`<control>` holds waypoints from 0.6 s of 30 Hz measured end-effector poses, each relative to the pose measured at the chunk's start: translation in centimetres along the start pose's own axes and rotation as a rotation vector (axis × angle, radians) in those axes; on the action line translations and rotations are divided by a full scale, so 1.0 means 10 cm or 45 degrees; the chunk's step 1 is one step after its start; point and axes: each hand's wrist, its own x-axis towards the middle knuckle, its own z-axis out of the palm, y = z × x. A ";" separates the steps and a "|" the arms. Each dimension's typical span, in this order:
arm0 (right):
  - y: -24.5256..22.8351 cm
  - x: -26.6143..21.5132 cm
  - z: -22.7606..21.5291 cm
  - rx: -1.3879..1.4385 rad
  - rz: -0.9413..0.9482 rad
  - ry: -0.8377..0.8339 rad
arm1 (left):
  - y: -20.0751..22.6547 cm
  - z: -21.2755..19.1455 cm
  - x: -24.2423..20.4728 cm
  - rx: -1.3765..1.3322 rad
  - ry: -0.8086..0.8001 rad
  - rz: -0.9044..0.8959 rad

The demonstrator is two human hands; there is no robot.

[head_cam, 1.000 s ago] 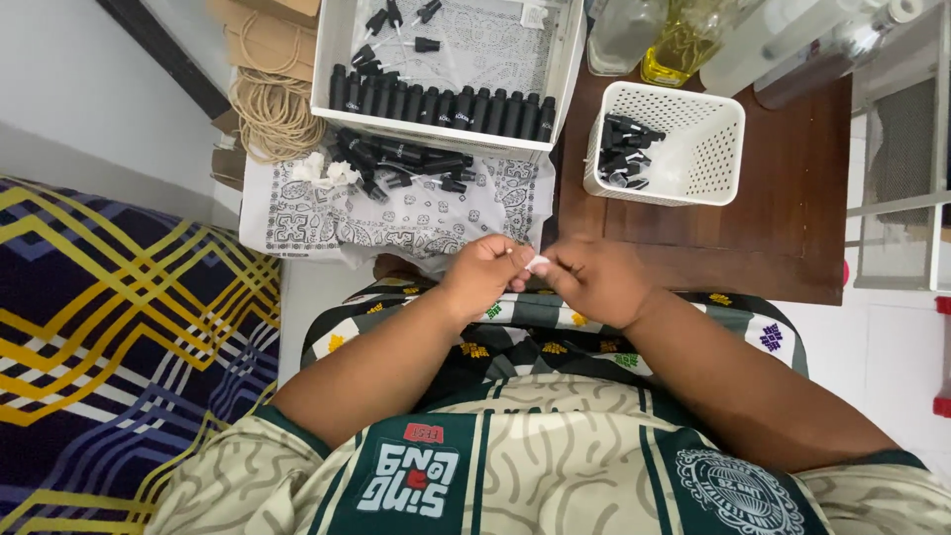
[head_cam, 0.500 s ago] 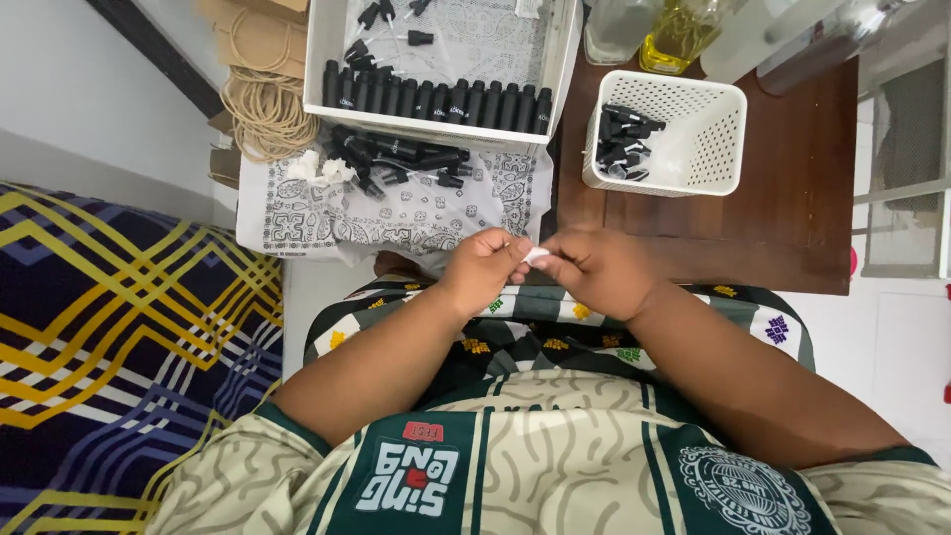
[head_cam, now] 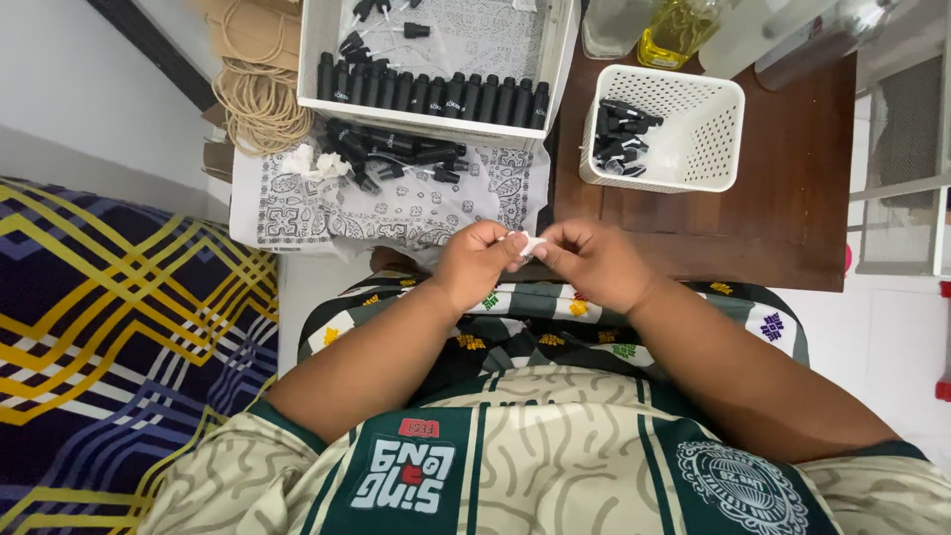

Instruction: Assembling perfume sprayer components by inserting wicks into nozzles and applying labels.

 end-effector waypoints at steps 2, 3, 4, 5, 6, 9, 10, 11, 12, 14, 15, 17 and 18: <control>-0.04 0.00 -0.04 -0.001 -0.203 0.062 | -0.16 -0.01 0.08 -0.060 0.037 -0.034; -0.07 0.00 -0.06 0.002 -0.407 0.125 | -0.23 -0.02 0.12 -0.116 0.075 -0.066; -0.05 0.02 -0.08 0.002 -0.406 0.123 | -0.26 -0.02 0.14 -0.117 0.076 -0.068; -0.03 0.03 -0.09 -0.001 -0.457 0.140 | -0.29 -0.02 0.15 -0.207 0.101 -0.115; -0.01 0.05 -0.11 -0.004 -0.508 0.158 | -0.31 -0.01 0.17 -0.297 0.126 -0.161; 0.01 0.04 -0.19 0.086 -0.340 0.169 | 0.00 0.03 0.09 -0.388 0.167 -0.217; -0.01 0.03 -0.22 0.087 -0.339 0.169 | -0.04 0.00 0.12 -0.388 0.166 -0.218; -0.02 0.02 -0.26 0.048 -0.279 0.215 | -0.09 -0.01 0.15 -0.366 0.189 -0.235; -0.03 0.01 -0.30 0.008 -0.219 0.261 | -0.13 -0.03 0.17 -0.344 0.211 -0.253; 0.01 0.09 -0.49 -0.059 -0.184 0.324 | 0.03 -0.02 0.12 -0.310 0.251 -0.294; 0.04 0.14 -0.59 -0.124 -0.150 0.387 | 0.11 -0.01 0.09 -0.273 0.292 -0.334; 0.41 0.36 -0.92 -0.313 -0.126 0.435 | 0.20 -0.01 0.08 -0.264 0.343 -0.391; 0.59 0.48 -1.10 -0.497 -0.102 0.485 | 0.25 0.00 0.07 -0.248 0.392 -0.450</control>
